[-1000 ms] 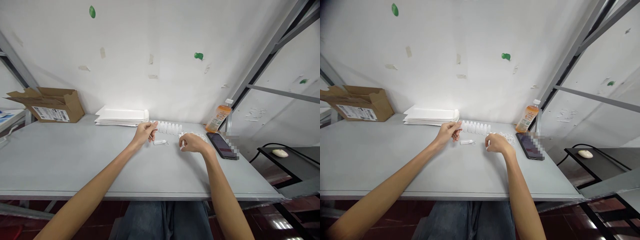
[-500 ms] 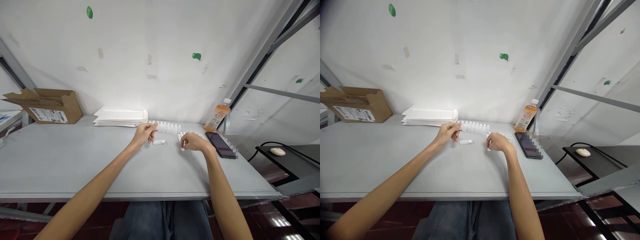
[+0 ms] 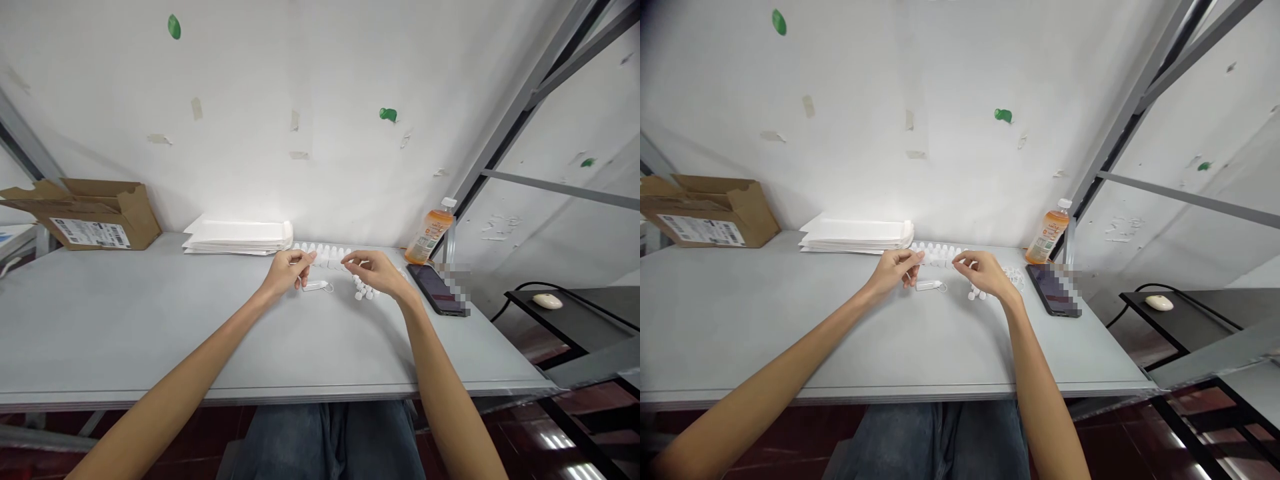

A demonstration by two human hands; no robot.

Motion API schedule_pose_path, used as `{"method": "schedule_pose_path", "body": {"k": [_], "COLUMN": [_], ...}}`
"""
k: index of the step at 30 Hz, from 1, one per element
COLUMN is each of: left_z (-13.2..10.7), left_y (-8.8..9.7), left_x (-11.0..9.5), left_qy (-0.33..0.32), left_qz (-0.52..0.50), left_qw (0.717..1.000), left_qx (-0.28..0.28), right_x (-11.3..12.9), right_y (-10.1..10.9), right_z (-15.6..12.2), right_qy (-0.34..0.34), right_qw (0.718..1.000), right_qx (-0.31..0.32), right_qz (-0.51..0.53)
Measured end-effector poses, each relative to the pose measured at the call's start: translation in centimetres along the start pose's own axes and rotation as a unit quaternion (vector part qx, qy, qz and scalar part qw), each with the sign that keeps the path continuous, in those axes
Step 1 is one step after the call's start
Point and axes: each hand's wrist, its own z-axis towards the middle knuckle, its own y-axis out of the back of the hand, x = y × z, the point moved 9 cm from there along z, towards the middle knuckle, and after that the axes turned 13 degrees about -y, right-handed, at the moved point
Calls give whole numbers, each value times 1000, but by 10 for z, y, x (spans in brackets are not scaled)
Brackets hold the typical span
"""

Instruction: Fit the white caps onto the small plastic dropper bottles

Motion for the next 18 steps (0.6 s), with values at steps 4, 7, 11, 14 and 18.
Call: {"method": "schedule_pose_path", "body": {"k": [4,7,11,14,18], "left_z": [0,-1,-2,-2,-3], "left_y": [-2,-4,-8,-10,-11], "left_x": [0,2,4,4,4], "left_qy": [-1,1,7,5,0], "left_qz": [8,11,11,11,22], "left_qw": [1000,1000,1000,999,999], "left_qx": [10,15,26,35,44], "right_x": [6,9,11,13,16], "right_y": [-11,-21,-28,-36,-44], "right_z": [0,2,3,3,2], "right_qy": [4,11,18,19,21], "right_qw": [996,992,989,987,978], "right_qx": [15,28,29,51,83], "right_qz": [91,123,144,153,189]}}
